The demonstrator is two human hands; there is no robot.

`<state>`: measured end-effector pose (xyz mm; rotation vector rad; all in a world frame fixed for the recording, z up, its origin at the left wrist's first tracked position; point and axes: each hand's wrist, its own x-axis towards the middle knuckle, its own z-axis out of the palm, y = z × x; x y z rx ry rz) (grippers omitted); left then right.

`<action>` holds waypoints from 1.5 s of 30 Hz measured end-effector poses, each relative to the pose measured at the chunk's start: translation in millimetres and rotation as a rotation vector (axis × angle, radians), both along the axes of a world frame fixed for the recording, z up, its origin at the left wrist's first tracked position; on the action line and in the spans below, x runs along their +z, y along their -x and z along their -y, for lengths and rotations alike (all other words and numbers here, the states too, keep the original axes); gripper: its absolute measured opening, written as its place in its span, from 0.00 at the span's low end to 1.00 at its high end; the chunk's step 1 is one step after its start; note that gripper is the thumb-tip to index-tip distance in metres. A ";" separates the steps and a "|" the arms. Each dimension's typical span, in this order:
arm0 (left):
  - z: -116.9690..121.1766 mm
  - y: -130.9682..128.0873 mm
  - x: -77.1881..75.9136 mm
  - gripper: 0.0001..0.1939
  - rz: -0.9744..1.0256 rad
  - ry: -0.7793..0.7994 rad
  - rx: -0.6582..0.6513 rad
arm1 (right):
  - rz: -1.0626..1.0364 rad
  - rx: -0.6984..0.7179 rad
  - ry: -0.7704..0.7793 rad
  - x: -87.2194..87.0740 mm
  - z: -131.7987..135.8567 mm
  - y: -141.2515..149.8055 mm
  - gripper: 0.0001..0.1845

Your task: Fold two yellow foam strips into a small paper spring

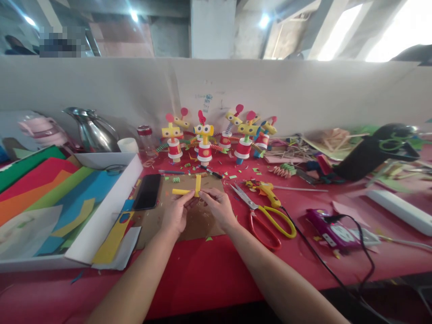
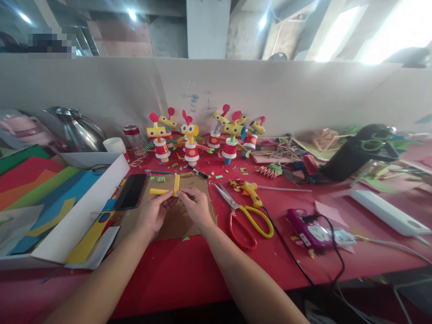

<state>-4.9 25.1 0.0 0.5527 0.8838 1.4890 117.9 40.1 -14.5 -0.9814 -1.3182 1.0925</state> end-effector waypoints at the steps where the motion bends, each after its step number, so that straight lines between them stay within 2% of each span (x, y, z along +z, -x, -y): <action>1: 0.3 -0.8 0.3 0.11 -0.005 -0.007 0.004 | -0.002 -0.007 0.005 -0.2 0.1 0.2 0.12; 8: -0.8 -4.6 -3.2 0.15 -0.098 -0.035 0.038 | 0.009 -0.045 0.028 1.3 1.8 1.0 0.11; 14: -0.9 -4.5 -10.0 0.17 -0.186 -0.045 0.044 | -0.130 0.011 0.056 -3.4 0.7 2.6 0.12; 23: 1.7 -7.3 -0.8 0.13 -0.069 0.003 0.020 | -0.118 -0.032 0.053 -2.7 0.6 3.3 0.09; 30: 1.9 -3.7 -4.1 0.09 -0.017 -0.059 -0.072 | -0.179 -0.034 0.081 4.8 1.8 2.0 0.08; 45: -6.0 5.3 -12.0 0.11 0.033 0.036 -0.116 | -0.163 0.031 0.134 2.1 -1.5 0.3 0.08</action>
